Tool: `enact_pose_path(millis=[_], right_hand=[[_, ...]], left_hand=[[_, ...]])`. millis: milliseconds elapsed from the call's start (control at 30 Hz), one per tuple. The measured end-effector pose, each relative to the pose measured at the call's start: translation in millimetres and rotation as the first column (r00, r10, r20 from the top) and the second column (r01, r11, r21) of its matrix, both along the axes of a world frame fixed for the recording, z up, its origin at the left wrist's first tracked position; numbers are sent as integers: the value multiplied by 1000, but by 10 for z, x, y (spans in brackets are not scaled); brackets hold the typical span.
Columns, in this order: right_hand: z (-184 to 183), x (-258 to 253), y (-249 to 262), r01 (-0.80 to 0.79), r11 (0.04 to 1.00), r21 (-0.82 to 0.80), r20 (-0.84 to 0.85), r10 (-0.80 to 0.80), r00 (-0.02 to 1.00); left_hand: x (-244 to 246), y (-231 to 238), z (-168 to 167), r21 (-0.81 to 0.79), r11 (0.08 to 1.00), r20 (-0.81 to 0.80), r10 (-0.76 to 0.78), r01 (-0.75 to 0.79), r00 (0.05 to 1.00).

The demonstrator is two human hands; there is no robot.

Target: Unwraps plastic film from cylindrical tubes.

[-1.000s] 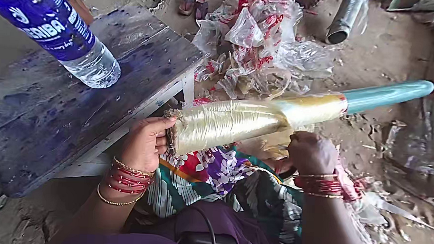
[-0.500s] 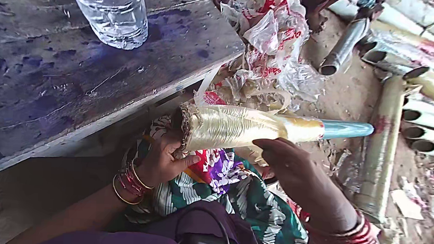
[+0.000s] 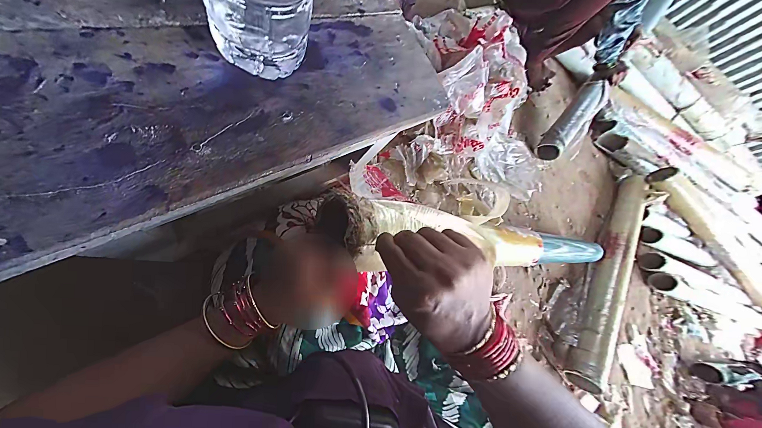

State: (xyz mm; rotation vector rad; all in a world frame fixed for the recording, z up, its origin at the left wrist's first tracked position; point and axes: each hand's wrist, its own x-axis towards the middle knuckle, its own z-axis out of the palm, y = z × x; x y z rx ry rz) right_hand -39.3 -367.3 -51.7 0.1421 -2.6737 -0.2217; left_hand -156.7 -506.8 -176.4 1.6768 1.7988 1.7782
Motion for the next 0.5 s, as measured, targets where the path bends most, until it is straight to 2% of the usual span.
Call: enact_pose_path(millis=[300,500], right_hand=[[-144,154,231,-88,996,28,-43,89,995],[-252,509,737,-19,999,41,-4,19,1000]], left_hand=[[-6,-3,17,12,998,58,-69,68,996],[-38,-7,-4,-17,997,68,-71,73,995]])
